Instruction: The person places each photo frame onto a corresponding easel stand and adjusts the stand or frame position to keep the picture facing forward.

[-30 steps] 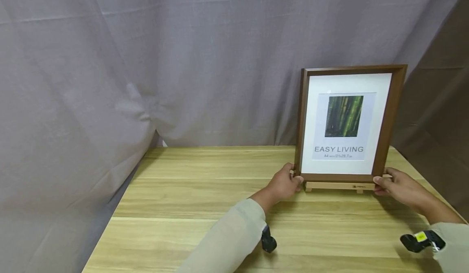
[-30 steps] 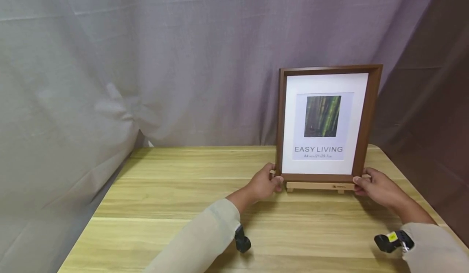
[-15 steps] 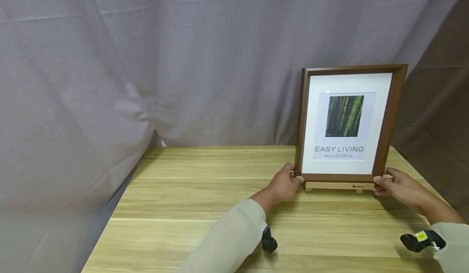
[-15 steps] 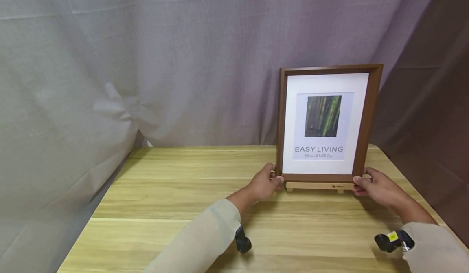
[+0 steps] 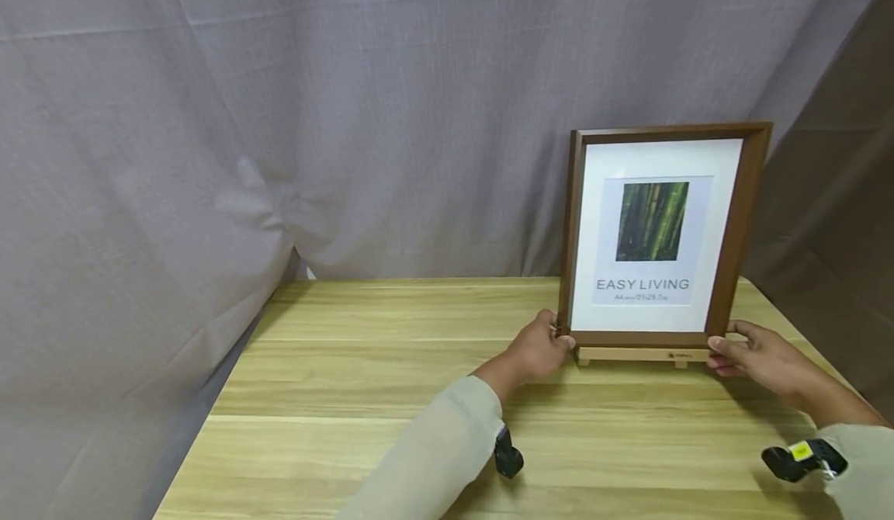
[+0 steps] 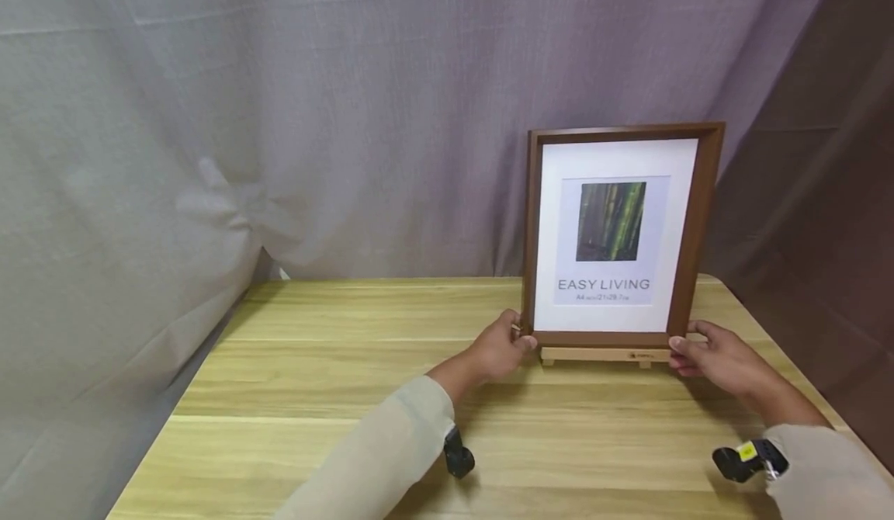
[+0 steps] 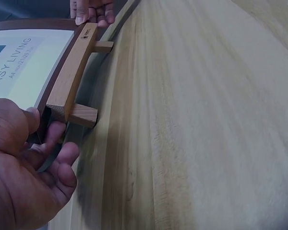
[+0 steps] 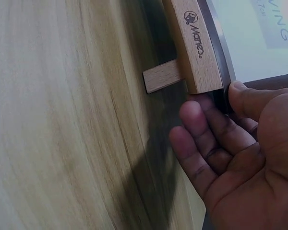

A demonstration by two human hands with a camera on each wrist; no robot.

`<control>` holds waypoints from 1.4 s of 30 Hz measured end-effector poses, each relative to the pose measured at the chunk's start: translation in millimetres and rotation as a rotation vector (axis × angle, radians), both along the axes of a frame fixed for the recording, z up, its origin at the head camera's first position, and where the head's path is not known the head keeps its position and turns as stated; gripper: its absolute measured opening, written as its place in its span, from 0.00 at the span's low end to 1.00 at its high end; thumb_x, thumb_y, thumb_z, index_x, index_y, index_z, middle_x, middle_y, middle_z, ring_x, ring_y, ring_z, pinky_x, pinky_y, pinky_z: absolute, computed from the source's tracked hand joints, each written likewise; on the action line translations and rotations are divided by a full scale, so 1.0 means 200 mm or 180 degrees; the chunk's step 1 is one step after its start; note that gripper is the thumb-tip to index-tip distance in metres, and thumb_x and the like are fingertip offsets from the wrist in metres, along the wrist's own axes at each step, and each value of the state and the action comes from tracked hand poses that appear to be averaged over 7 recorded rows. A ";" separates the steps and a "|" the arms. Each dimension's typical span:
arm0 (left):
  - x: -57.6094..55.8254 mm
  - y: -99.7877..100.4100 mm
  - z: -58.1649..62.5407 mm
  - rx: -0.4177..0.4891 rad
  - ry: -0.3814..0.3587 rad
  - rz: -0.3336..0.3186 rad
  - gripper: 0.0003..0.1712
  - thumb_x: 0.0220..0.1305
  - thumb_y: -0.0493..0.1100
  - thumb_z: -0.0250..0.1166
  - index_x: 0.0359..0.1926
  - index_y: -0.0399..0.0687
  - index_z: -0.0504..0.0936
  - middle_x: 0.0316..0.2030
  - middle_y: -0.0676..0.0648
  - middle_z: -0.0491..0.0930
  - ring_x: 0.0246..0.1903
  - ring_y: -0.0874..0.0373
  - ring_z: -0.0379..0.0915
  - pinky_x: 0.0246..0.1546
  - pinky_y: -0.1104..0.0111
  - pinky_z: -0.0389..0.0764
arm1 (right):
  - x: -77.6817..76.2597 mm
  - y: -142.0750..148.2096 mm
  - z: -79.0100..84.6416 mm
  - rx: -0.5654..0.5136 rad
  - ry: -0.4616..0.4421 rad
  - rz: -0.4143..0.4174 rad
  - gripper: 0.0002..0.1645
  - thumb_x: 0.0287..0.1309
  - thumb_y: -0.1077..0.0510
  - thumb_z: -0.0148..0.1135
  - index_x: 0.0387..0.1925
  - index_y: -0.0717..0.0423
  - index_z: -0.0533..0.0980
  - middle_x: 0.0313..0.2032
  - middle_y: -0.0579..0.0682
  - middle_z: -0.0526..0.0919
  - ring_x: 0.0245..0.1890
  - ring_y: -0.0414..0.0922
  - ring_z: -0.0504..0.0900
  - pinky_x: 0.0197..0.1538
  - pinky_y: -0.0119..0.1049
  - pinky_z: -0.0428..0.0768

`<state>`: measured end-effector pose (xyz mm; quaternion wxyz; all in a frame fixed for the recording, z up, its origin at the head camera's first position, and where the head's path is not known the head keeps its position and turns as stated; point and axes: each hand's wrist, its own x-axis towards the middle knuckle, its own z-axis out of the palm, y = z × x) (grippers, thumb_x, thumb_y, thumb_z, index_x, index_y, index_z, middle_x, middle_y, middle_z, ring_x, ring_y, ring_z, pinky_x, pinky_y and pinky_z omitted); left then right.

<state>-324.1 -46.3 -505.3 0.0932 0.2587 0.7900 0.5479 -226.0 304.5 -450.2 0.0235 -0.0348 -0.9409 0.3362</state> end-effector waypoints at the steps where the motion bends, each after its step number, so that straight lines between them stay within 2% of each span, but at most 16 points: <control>1: 0.00 0.00 0.00 0.0009 -0.0021 -0.0001 0.11 0.76 0.48 0.61 0.50 0.52 0.68 0.34 0.52 0.75 0.29 0.60 0.70 0.33 0.67 0.73 | 0.00 0.00 0.00 -0.0007 0.0001 0.0015 0.42 0.82 0.47 0.43 0.67 0.84 0.48 0.45 0.67 0.85 0.44 0.57 0.87 0.46 0.46 0.85; 10: -0.02 -0.01 0.02 -0.0014 -0.0159 0.0008 0.19 0.76 0.51 0.61 0.60 0.52 0.68 0.46 0.52 0.74 0.39 0.60 0.70 0.43 0.64 0.74 | -0.01 0.00 0.02 -0.0077 -0.0004 0.0177 0.38 0.82 0.50 0.44 0.66 0.85 0.49 0.44 0.66 0.85 0.41 0.51 0.86 0.43 0.37 0.84; 18: -0.03 -0.02 0.02 -0.0022 -0.0183 -0.0021 0.25 0.76 0.52 0.61 0.67 0.52 0.67 0.53 0.50 0.75 0.48 0.59 0.73 0.51 0.61 0.76 | -0.01 0.01 0.02 -0.0101 -0.0016 0.0230 0.37 0.82 0.50 0.44 0.65 0.84 0.51 0.43 0.65 0.85 0.42 0.55 0.86 0.43 0.36 0.84; 31: -0.02 -0.03 0.00 0.0046 -0.0230 -0.0099 0.23 0.75 0.51 0.63 0.64 0.52 0.69 0.55 0.47 0.76 0.52 0.55 0.75 0.54 0.59 0.77 | 0.00 0.04 0.00 -0.0099 -0.0080 0.0256 0.37 0.82 0.49 0.46 0.65 0.81 0.51 0.43 0.63 0.86 0.43 0.55 0.86 0.45 0.39 0.83; 36: -0.02 -0.03 0.00 0.0118 -0.0228 -0.0177 0.20 0.75 0.50 0.62 0.61 0.51 0.69 0.52 0.47 0.76 0.46 0.58 0.76 0.47 0.62 0.77 | 0.00 0.05 0.00 -0.0124 -0.0077 0.0302 0.38 0.82 0.50 0.46 0.66 0.82 0.50 0.44 0.64 0.85 0.44 0.57 0.86 0.45 0.40 0.84; 42: -0.01 -0.03 0.00 0.0253 -0.0263 -0.0287 0.18 0.76 0.46 0.62 0.59 0.48 0.68 0.45 0.48 0.74 0.40 0.50 0.80 0.33 0.65 0.76 | 0.01 0.06 0.01 -0.0122 -0.0095 0.0302 0.39 0.81 0.49 0.47 0.66 0.82 0.49 0.43 0.63 0.86 0.44 0.58 0.86 0.44 0.39 0.83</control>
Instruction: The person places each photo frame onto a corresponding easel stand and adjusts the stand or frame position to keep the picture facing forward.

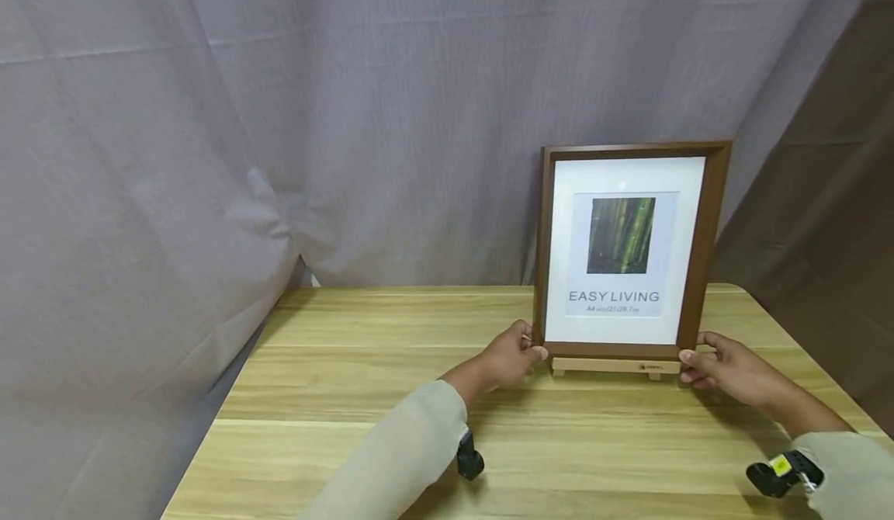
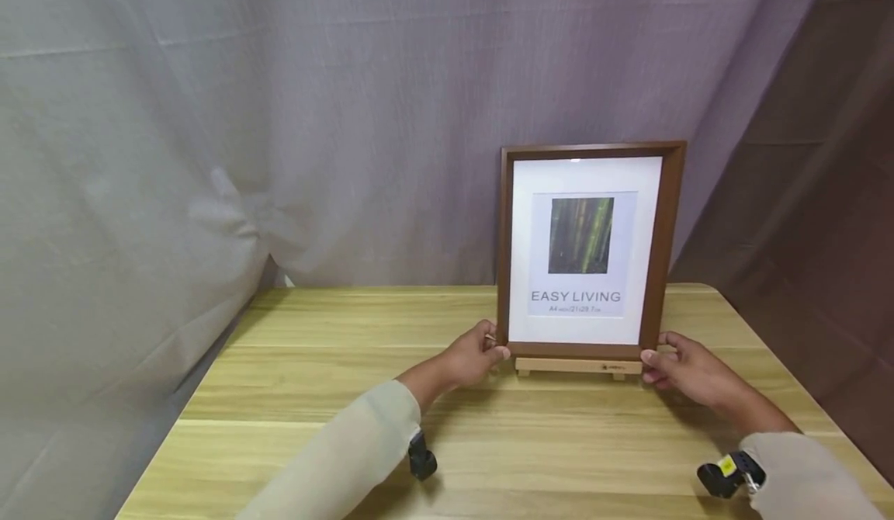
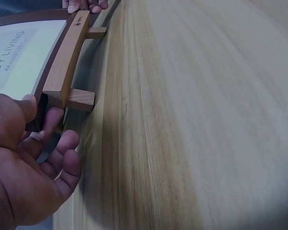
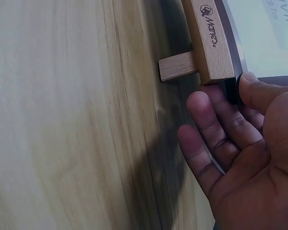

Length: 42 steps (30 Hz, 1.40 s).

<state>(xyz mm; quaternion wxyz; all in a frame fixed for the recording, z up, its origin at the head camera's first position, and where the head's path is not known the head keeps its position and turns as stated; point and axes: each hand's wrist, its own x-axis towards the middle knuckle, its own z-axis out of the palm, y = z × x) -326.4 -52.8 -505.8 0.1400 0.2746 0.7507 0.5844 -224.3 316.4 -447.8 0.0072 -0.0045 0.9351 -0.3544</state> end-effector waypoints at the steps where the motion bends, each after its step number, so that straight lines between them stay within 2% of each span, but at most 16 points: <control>1: 0.00 0.00 0.00 0.0015 -0.0006 0.0002 0.18 0.76 0.46 0.62 0.59 0.48 0.68 0.45 0.47 0.74 0.40 0.49 0.81 0.32 0.65 0.76 | 0.00 0.00 0.00 -0.0010 0.0003 -0.0001 0.38 0.81 0.49 0.47 0.65 0.82 0.50 0.42 0.63 0.86 0.44 0.57 0.86 0.44 0.39 0.83; 11: 0.02 -0.01 0.02 -0.0045 -0.0065 0.0047 0.18 0.75 0.45 0.62 0.60 0.48 0.68 0.46 0.47 0.76 0.41 0.48 0.82 0.34 0.64 0.80 | -0.01 0.01 -0.01 -0.0130 -0.0008 0.0098 0.39 0.81 0.50 0.47 0.66 0.83 0.48 0.42 0.64 0.86 0.44 0.58 0.86 0.46 0.43 0.84; 18: 0.01 0.00 0.01 -0.0003 -0.0089 -0.0010 0.18 0.75 0.44 0.62 0.59 0.46 0.68 0.45 0.46 0.75 0.41 0.48 0.81 0.36 0.61 0.81 | 0.00 0.01 -0.01 -0.0065 -0.0025 0.0092 0.41 0.81 0.49 0.47 0.67 0.84 0.46 0.42 0.63 0.86 0.44 0.58 0.86 0.46 0.43 0.83; 23: 0.01 -0.01 0.01 -0.0092 -0.0045 -0.0003 0.18 0.75 0.46 0.62 0.60 0.47 0.69 0.46 0.47 0.75 0.43 0.50 0.81 0.38 0.62 0.81 | 0.00 0.01 -0.01 -0.0026 0.0029 0.0095 0.43 0.81 0.49 0.47 0.67 0.86 0.44 0.42 0.63 0.86 0.43 0.59 0.86 0.47 0.45 0.84; 31: 0.00 -0.03 0.03 -0.0112 -0.0054 -0.0057 0.19 0.75 0.46 0.62 0.60 0.46 0.69 0.53 0.43 0.77 0.46 0.49 0.81 0.41 0.62 0.82 | -0.01 0.02 -0.02 -0.0021 0.0065 0.0104 0.43 0.81 0.49 0.48 0.68 0.85 0.46 0.41 0.62 0.86 0.43 0.58 0.86 0.45 0.42 0.84; 38: -0.01 -0.02 0.03 -0.0090 -0.0049 -0.0082 0.19 0.75 0.46 0.62 0.60 0.47 0.69 0.49 0.44 0.77 0.44 0.50 0.80 0.39 0.62 0.82 | -0.01 0.03 -0.01 -0.0001 0.0046 0.0095 0.45 0.81 0.48 0.48 0.68 0.85 0.44 0.41 0.62 0.86 0.42 0.58 0.86 0.44 0.41 0.84; 42: -0.01 -0.02 0.03 -0.0134 -0.0034 -0.0058 0.18 0.75 0.46 0.62 0.59 0.48 0.69 0.51 0.44 0.77 0.45 0.51 0.79 0.42 0.61 0.82 | -0.02 0.03 -0.01 -0.0001 0.0032 0.0087 0.43 0.80 0.48 0.49 0.68 0.83 0.47 0.41 0.62 0.87 0.41 0.56 0.86 0.43 0.41 0.84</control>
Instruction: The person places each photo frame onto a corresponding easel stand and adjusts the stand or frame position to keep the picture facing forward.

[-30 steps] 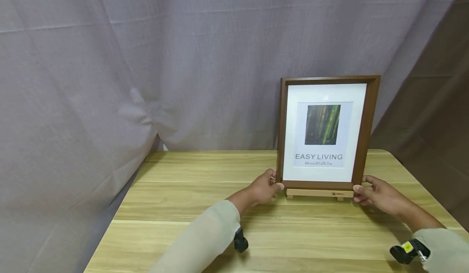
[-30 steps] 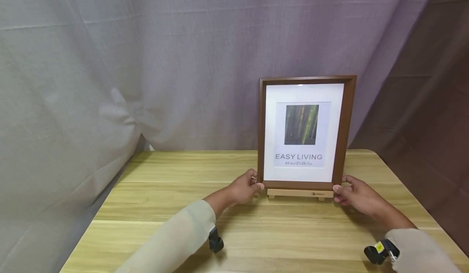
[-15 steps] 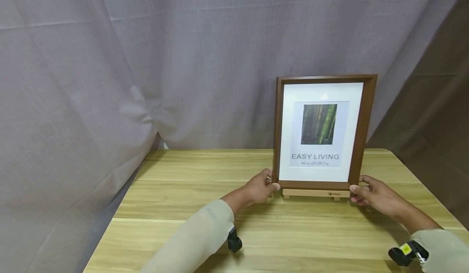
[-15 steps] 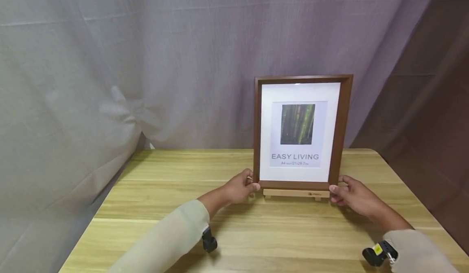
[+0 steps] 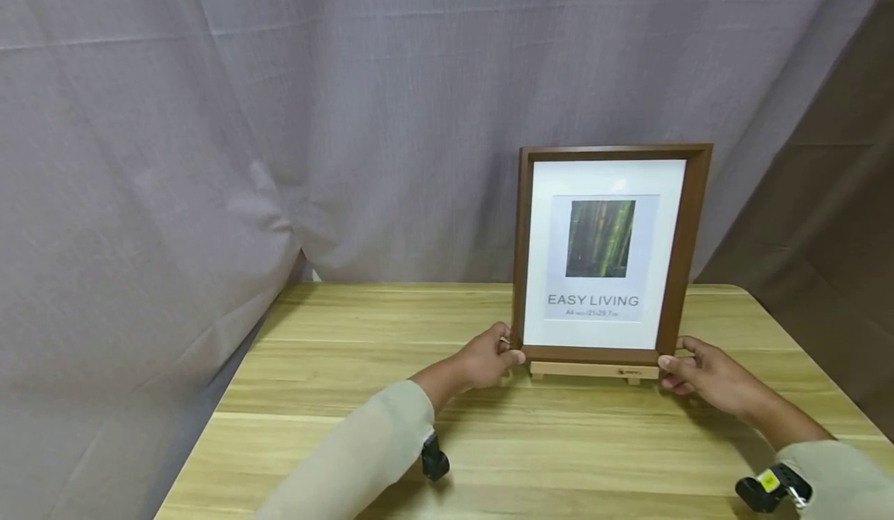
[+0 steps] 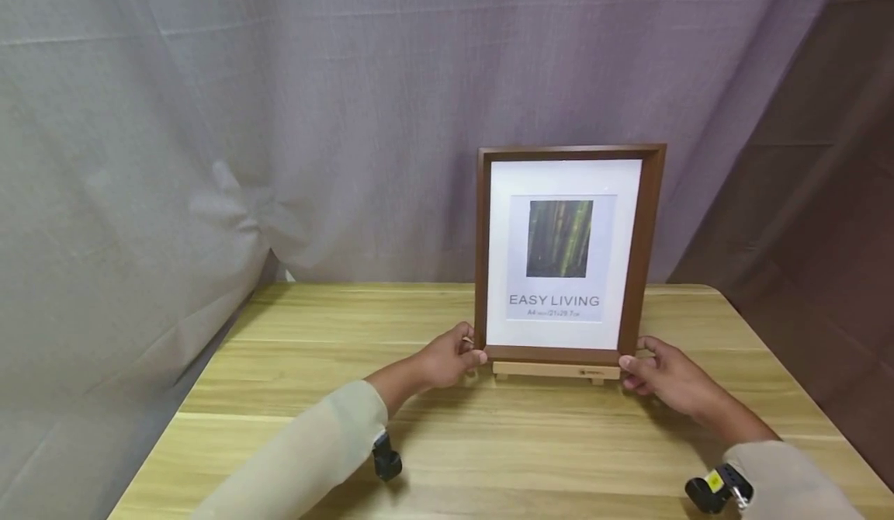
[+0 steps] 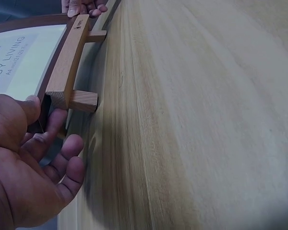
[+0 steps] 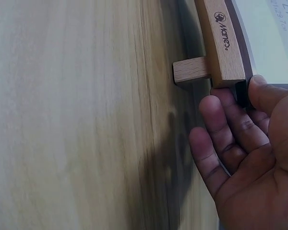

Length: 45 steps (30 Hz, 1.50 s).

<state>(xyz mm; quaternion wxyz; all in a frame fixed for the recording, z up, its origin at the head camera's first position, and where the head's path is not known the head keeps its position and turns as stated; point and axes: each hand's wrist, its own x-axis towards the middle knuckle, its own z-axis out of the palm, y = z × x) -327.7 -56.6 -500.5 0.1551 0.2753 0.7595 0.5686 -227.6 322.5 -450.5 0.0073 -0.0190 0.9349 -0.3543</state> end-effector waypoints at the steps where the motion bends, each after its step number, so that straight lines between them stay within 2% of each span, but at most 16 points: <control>1: 0.00 0.00 0.00 -0.0009 0.0010 0.0003 0.18 0.75 0.46 0.63 0.59 0.47 0.69 0.51 0.44 0.76 0.45 0.51 0.79 0.42 0.60 0.82 | 0.00 0.00 0.00 -0.0004 -0.0003 -0.0001 0.43 0.80 0.48 0.50 0.68 0.83 0.48 0.41 0.62 0.87 0.41 0.56 0.86 0.43 0.41 0.84; 5: 0.00 0.00 0.00 -0.0036 0.0032 0.0001 0.18 0.75 0.46 0.62 0.59 0.47 0.69 0.52 0.44 0.76 0.47 0.52 0.79 0.43 0.62 0.80 | 0.00 0.00 0.00 -0.0021 0.0013 0.0000 0.40 0.80 0.48 0.51 0.68 0.81 0.51 0.41 0.61 0.87 0.41 0.55 0.86 0.43 0.42 0.84; 11: 0.00 0.00 0.00 0.0087 -0.0036 -0.0102 0.16 0.76 0.44 0.61 0.56 0.45 0.68 0.43 0.46 0.75 0.42 0.47 0.79 0.31 0.66 0.77 | 0.00 0.00 0.00 -0.0071 0.0074 0.0060 0.36 0.80 0.51 0.51 0.65 0.81 0.54 0.40 0.62 0.87 0.40 0.54 0.86 0.42 0.42 0.84; 15: -0.01 0.00 -0.01 0.0084 -0.0003 -0.0138 0.14 0.76 0.44 0.61 0.55 0.45 0.68 0.40 0.46 0.76 0.41 0.47 0.78 0.29 0.67 0.75 | 0.00 0.01 -0.01 -0.0071 0.0096 0.0089 0.36 0.79 0.51 0.52 0.64 0.81 0.54 0.39 0.61 0.87 0.39 0.53 0.85 0.41 0.42 0.84; 21: -0.01 0.00 -0.01 0.0085 0.0013 -0.0170 0.14 0.77 0.44 0.61 0.55 0.45 0.67 0.42 0.42 0.79 0.40 0.46 0.78 0.28 0.67 0.76 | -0.01 0.02 -0.01 -0.0112 0.0104 0.0116 0.36 0.79 0.53 0.52 0.65 0.81 0.53 0.39 0.60 0.87 0.38 0.53 0.85 0.42 0.42 0.84; 30: -0.01 -0.01 -0.02 0.0019 0.0043 -0.0113 0.13 0.76 0.43 0.61 0.52 0.46 0.67 0.43 0.42 0.81 0.41 0.46 0.79 0.30 0.64 0.76 | -0.01 0.02 -0.01 -0.0111 0.0073 0.0137 0.37 0.79 0.52 0.52 0.66 0.82 0.52 0.40 0.59 0.87 0.39 0.53 0.85 0.43 0.44 0.84; 40: -0.01 -0.01 0.00 0.0041 0.0040 -0.0176 0.12 0.76 0.42 0.61 0.51 0.44 0.67 0.45 0.40 0.83 0.41 0.44 0.78 0.29 0.66 0.74 | -0.01 0.04 -0.02 -0.0154 0.0129 0.0195 0.31 0.79 0.54 0.53 0.63 0.78 0.56 0.38 0.60 0.87 0.38 0.54 0.86 0.40 0.45 0.83; 45: -0.02 0.00 0.00 0.0024 0.0044 -0.0138 0.13 0.76 0.42 0.61 0.51 0.44 0.67 0.43 0.43 0.83 0.40 0.46 0.78 0.29 0.66 0.75 | -0.02 0.05 -0.01 -0.0160 0.0096 0.0256 0.35 0.79 0.53 0.53 0.65 0.79 0.54 0.39 0.59 0.87 0.40 0.53 0.86 0.44 0.44 0.84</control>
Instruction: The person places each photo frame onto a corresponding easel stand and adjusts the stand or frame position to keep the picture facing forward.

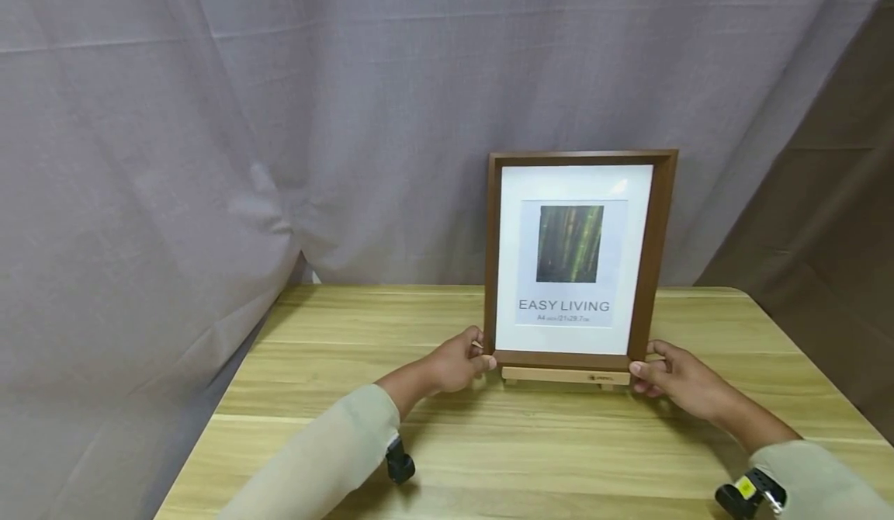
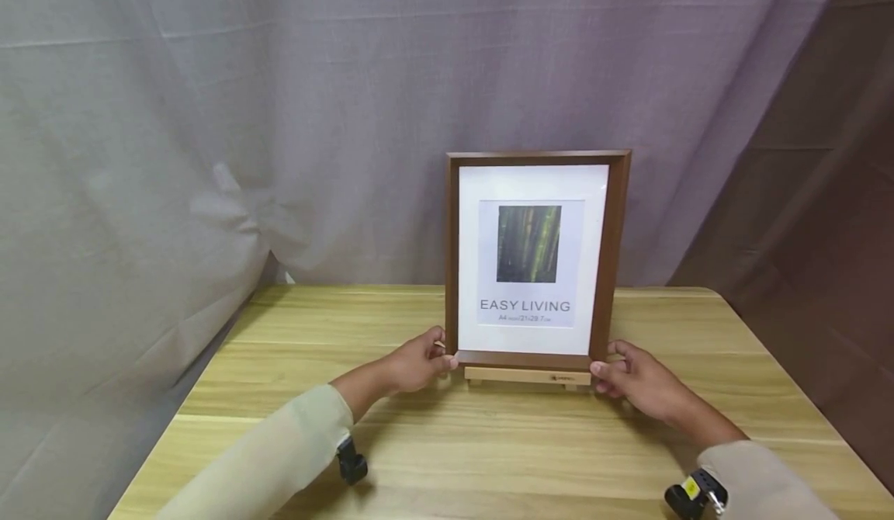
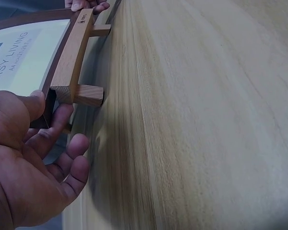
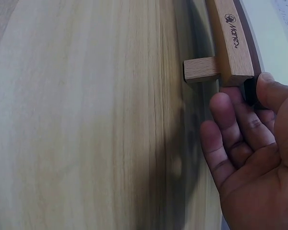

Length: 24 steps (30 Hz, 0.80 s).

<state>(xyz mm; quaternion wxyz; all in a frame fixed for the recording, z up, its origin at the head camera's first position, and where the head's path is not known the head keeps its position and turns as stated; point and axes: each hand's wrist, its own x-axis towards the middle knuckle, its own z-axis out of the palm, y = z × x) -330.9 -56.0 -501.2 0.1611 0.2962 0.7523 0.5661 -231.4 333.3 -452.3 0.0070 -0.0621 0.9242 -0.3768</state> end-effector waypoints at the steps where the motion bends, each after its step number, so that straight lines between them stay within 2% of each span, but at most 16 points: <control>1: 0.00 0.00 0.00 0.0002 0.0003 0.0004 0.13 0.76 0.42 0.61 0.51 0.44 0.67 0.43 0.43 0.83 0.41 0.46 0.78 0.29 0.66 0.75 | 0.00 0.00 0.00 -0.0004 -0.0014 0.0001 0.36 0.79 0.52 0.53 0.65 0.79 0.53 0.40 0.59 0.87 0.41 0.53 0.86 0.46 0.45 0.84; 6: 0.00 0.00 -0.01 0.0014 -0.0019 0.0012 0.13 0.76 0.43 0.62 0.50 0.45 0.67 0.42 0.39 0.82 0.41 0.43 0.78 0.29 0.65 0.74 | 0.00 0.00 0.01 0.0013 -0.0043 0.0058 0.39 0.79 0.51 0.53 0.66 0.81 0.51 0.45 0.63 0.86 0.45 0.54 0.87 0.55 0.55 0.80; 10: 0.00 -0.01 -0.01 -0.0015 -0.0024 0.0041 0.13 0.76 0.45 0.62 0.50 0.46 0.67 0.43 0.42 0.82 0.43 0.44 0.78 0.31 0.64 0.75 | 0.00 -0.01 0.02 0.0019 -0.0016 0.0119 0.37 0.79 0.52 0.53 0.64 0.80 0.52 0.46 0.65 0.86 0.45 0.55 0.87 0.57 0.58 0.77; 20: 0.00 0.00 0.00 -0.0043 0.0001 0.0069 0.13 0.75 0.45 0.62 0.50 0.46 0.67 0.42 0.41 0.82 0.43 0.43 0.78 0.31 0.64 0.74 | -0.01 0.01 0.02 -0.0065 0.0008 0.0245 0.26 0.78 0.56 0.53 0.58 0.74 0.55 0.45 0.64 0.86 0.45 0.57 0.88 0.52 0.52 0.80; 24: 0.00 0.01 0.00 -0.0079 0.0018 0.0088 0.14 0.75 0.45 0.63 0.51 0.47 0.68 0.42 0.45 0.82 0.44 0.45 0.79 0.35 0.61 0.77 | 0.00 0.01 0.02 -0.0023 0.0002 0.0230 0.27 0.78 0.55 0.54 0.58 0.73 0.56 0.43 0.63 0.87 0.44 0.56 0.88 0.51 0.50 0.79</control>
